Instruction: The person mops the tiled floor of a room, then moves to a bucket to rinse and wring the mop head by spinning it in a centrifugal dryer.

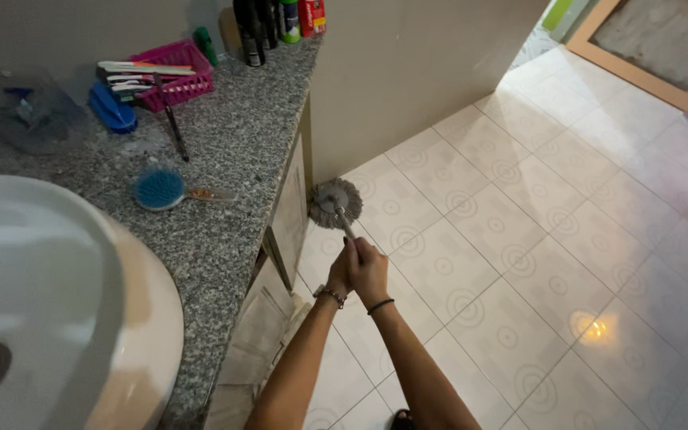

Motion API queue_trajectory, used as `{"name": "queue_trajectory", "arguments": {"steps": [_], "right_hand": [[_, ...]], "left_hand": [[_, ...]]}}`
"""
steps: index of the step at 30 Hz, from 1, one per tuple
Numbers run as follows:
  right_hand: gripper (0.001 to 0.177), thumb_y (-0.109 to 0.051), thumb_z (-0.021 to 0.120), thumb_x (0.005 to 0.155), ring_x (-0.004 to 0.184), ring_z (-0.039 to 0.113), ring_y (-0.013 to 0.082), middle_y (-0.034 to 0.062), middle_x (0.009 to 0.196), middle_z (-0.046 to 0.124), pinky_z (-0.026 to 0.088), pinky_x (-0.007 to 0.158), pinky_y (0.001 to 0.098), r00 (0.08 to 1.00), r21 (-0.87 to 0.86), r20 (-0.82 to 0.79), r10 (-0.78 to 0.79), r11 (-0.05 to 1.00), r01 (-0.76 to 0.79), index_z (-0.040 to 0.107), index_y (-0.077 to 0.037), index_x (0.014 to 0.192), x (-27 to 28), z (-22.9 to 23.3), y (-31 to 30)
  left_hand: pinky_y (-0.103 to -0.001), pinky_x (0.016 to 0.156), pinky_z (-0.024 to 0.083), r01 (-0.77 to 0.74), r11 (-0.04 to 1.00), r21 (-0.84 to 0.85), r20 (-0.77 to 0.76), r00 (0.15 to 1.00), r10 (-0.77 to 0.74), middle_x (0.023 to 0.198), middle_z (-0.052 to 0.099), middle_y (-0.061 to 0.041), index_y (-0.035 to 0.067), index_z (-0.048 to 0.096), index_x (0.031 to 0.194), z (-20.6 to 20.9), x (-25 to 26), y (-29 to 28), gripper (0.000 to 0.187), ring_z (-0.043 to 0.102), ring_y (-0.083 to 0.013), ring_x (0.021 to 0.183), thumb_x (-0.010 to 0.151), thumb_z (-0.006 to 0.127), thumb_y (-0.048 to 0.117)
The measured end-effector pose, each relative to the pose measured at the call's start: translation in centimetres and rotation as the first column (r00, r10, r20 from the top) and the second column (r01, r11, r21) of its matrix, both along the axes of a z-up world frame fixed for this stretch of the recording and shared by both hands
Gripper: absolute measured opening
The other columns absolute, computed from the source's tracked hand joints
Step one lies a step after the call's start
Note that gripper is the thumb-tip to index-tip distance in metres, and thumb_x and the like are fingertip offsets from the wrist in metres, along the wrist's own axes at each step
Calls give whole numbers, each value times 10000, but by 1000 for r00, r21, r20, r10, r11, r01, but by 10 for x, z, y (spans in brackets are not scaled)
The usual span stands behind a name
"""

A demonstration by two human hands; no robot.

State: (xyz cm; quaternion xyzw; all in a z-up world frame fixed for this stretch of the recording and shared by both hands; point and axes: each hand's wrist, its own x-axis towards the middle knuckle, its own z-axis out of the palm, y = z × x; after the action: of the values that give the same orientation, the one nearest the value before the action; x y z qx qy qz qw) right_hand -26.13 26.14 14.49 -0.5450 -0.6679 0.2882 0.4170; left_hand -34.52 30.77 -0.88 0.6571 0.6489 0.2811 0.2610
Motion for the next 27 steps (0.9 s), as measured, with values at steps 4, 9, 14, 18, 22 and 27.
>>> {"name": "queue_trajectory", "arguments": {"steps": [4,9,14,18,22,27], "right_hand": [[258,-180,667,960,554,592,291,174,676,640,479,533,384,994,184,-1,112,977,-110,653,16,793,3,63,-58],[160,-118,687,930,622,623,276,142,707,659,502,578,363,959,261,-14,282,927,-268,669,-11,813,2,104,-109],[66,-67,655,909,713,663,284,153,843,671,537,614,359,891,416,-103,443,833,-366,678,-22,866,0,64,-83],[74,-84,680,909,766,681,309,150,890,680,564,648,374,901,432,-59,431,825,-366,673,-26,863,-5,-5,-56],[144,-166,710,913,704,689,326,184,926,694,573,615,408,948,349,79,308,882,-316,701,-27,875,-7,-58,-12],[263,-269,720,940,658,675,340,185,800,686,564,599,423,972,153,153,180,967,-204,682,-23,855,12,-39,-3]], "left_hand": [[-375,836,544,44,994,98,275,959,-70,969,685,-97,49,563,1033,73,-2,-77,249,670,-218,933,1046,504,291],[-343,902,530,10,973,230,466,876,-120,991,665,-78,36,585,1112,100,-4,-148,240,653,-181,958,1073,472,245],[-358,1112,449,-120,910,398,641,745,-182,1201,622,-83,15,477,1375,16,-11,-116,363,613,-203,1152,1099,416,243],[-415,1215,390,71,941,329,915,221,-337,1171,614,-98,5,439,1476,-50,-17,-69,394,606,-244,1183,1183,412,267],[-379,1078,447,-46,934,355,483,864,-141,1248,638,-113,39,485,1381,-67,-20,-38,454,604,-256,1183,1077,421,371],[-370,852,539,-139,990,-13,426,895,131,1091,665,-81,41,532,1221,-48,13,-25,421,641,-226,971,1052,454,419]]}}
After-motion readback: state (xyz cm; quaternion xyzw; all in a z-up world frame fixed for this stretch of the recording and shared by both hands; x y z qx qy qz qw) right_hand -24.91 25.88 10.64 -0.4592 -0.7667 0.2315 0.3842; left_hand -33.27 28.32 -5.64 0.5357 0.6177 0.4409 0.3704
